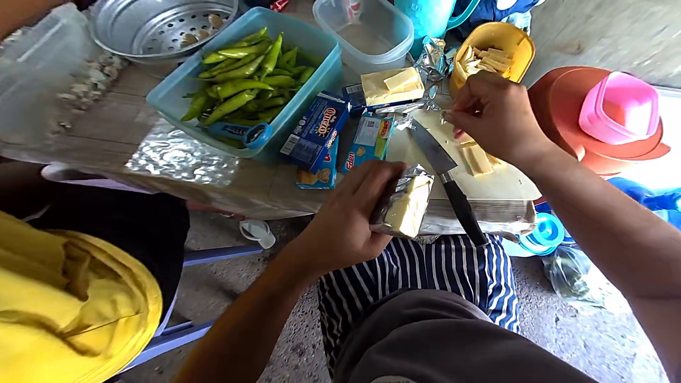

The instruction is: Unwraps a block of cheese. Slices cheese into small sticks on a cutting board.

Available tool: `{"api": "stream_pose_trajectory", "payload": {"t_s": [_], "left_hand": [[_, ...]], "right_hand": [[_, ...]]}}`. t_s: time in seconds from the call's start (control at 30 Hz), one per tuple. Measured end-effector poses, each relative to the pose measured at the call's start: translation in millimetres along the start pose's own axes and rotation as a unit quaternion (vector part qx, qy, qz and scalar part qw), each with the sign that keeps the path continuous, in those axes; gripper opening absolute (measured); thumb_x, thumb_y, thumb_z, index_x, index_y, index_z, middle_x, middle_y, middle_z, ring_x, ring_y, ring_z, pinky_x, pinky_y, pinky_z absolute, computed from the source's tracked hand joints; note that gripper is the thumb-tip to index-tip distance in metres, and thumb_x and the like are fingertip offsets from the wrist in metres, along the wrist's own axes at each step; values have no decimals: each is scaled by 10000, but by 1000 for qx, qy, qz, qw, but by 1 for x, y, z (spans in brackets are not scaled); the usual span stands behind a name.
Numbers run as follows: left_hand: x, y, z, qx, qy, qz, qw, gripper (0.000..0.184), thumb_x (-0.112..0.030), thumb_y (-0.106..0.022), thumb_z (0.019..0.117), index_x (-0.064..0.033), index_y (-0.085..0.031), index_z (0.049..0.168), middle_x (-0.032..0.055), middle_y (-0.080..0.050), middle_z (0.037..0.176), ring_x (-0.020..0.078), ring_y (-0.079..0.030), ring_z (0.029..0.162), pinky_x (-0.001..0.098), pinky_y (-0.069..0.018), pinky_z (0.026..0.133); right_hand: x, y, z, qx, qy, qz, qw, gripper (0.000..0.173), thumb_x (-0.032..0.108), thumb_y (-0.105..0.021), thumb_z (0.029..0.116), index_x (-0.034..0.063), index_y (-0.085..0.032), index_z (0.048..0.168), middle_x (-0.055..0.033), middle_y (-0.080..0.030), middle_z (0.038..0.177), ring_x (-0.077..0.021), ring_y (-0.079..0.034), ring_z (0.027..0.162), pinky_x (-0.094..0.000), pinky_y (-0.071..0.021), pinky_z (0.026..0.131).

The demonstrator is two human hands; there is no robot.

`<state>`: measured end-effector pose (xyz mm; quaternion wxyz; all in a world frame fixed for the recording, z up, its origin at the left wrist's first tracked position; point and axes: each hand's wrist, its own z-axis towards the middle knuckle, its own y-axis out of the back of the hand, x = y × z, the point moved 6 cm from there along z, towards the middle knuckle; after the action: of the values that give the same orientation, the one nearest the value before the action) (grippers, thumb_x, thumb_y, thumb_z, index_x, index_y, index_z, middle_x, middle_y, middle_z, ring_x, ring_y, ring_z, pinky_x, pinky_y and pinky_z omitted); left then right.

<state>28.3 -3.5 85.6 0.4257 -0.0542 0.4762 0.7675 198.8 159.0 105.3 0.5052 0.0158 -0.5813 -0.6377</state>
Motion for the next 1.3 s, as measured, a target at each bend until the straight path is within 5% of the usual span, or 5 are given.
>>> {"api": "stream_pose_trajectory", "payload": {"t_s": [0.13, 0.87, 1.1, 1.2, 1.3], "left_hand": [[1, 1, 2, 20, 24, 7, 999, 548, -172, -677, 796, 21, -604, 1304, 126, -648, 1124, 170, -625, 1035, 284, -525, 908], [0, 2, 13, 40, -26, 5, 999, 501, -219, -663, 824, -37, -652, 1291, 81, -670, 1130, 147, -620, 1076, 285, -487, 970], [10, 22, 22, -86, 35, -38, 995, 316, -272, -683, 954, -161, -722, 1247, 197, -437, 1549, 323, -316, 1506, 503, -227, 1241], [16, 0, 19, -150, 132, -375, 905, 520, -198, -546, 995, -114, -467, 1502, -16, -350, 1623, 107, -376, 1466, 300, -408, 1157], [11, -34, 16, -189, 181, -682, 683, 467, -292, -267, 1087, -204, -518, 1471, -7, -613, 1378, 113, -644, 1170, 300, -573, 923]], "right_hand": [[2, -9, -4, 107, 31, 26, 993, 322, 127, -557, 1024, 16, -642, 1313, -145, -596, 1412, -208, -606, 1260, -360, -511, 1035], [98, -1, -58, -11, 339, -133, 931, 180, 65, -542, 964, -25, -687, 907, -123, -635, 750, -227, -621, 684, -303, -487, 607], [93, 13, -53, 87, 261, 111, 955, 194, 48, -532, 938, -41, -705, 945, -36, -650, 815, -3, -582, 724, -136, -494, 645], [96, 11, -55, 64, 270, 124, 953, 193, 44, -531, 947, -53, -698, 955, -43, -645, 836, -5, -577, 749, -136, -493, 667], [99, 7, -59, 26, 300, 72, 951, 193, 38, -534, 943, -55, -700, 975, -76, -648, 845, -56, -595, 780, -159, -498, 701]]}}
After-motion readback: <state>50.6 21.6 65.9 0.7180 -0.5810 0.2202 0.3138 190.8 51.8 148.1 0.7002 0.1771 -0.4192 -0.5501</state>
